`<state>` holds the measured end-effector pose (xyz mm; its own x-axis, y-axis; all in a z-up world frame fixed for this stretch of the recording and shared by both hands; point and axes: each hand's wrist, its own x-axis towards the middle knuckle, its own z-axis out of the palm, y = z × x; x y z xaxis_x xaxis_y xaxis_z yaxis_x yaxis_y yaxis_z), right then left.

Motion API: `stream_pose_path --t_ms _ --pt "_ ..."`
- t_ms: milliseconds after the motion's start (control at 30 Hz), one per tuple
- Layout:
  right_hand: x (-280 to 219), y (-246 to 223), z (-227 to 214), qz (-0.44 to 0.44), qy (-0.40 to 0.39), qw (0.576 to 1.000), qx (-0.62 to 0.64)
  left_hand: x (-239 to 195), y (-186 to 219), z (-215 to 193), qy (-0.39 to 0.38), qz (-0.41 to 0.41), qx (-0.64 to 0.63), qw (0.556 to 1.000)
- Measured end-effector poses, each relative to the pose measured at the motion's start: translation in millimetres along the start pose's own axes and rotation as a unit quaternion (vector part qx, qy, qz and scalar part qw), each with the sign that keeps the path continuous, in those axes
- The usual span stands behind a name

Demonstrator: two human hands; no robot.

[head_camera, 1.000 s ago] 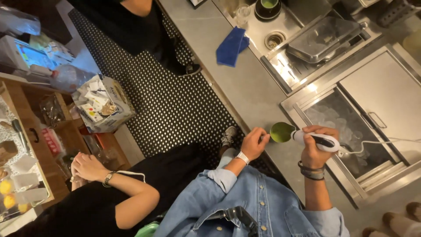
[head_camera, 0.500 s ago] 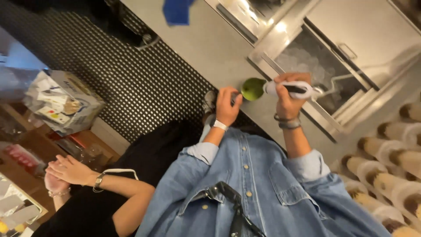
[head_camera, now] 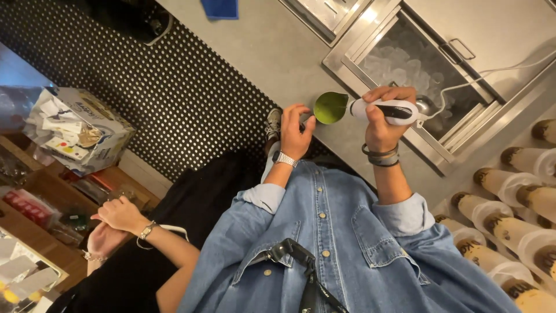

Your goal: The person prepares a beverage by pouring liquids from a bottle and a carton into a metal pitcher on a scale. They then scoop a green powder from a container and add it to the pitcher. Finally, they use a handheld electric frother to mix the contents of the pitcher.

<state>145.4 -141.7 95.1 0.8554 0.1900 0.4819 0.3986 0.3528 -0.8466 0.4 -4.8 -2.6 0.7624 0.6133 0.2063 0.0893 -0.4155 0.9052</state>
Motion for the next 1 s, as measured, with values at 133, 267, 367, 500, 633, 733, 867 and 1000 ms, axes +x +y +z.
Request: stream_pose_path --t_ms 133,267,367,500,633,733,867,1000 --pt "1.7 -6.9 5.9 -0.009 0.009 1.0 0.018 0.6 -1.9 -0.9 -0.005 0.009 0.005 1.0" --pt "4.3 -14.7 10.8 -0.002 -0.007 0.999 0.037 -4.2 -8.4 3.7 0.0 0.011 0.008 1.0" --pt "0.3 -15.6 10.5 -0.011 0.014 1.0 0.015 -4.2 -5.1 0.0 -0.021 0.006 0.016 1.0" --pt "3.0 -7.9 6.5 -0.03 0.034 0.999 0.02 -4.3 -5.4 1.9 -0.018 -0.006 0.01 1.0" --pt "-1.0 -8.7 8.7 -0.021 0.026 0.999 0.029 -2.3 -1.5 -2.3 -0.036 -0.017 -0.018 0.999" --pt "-2.3 -9.2 9.4 -0.023 0.026 0.999 0.02 -1.9 -3.5 -4.1 -0.044 -0.026 -0.048 0.998" --pt "0.8 -21.5 15.2 -0.028 0.018 0.999 0.008 -7.5 -6.9 -4.5 -0.039 -0.051 -0.097 0.993" --pt "-2.8 -28.0 23.9 -0.025 0.013 1.0 0.006 -9.3 -9.0 -6.4 -0.031 -0.055 -0.117 0.991"
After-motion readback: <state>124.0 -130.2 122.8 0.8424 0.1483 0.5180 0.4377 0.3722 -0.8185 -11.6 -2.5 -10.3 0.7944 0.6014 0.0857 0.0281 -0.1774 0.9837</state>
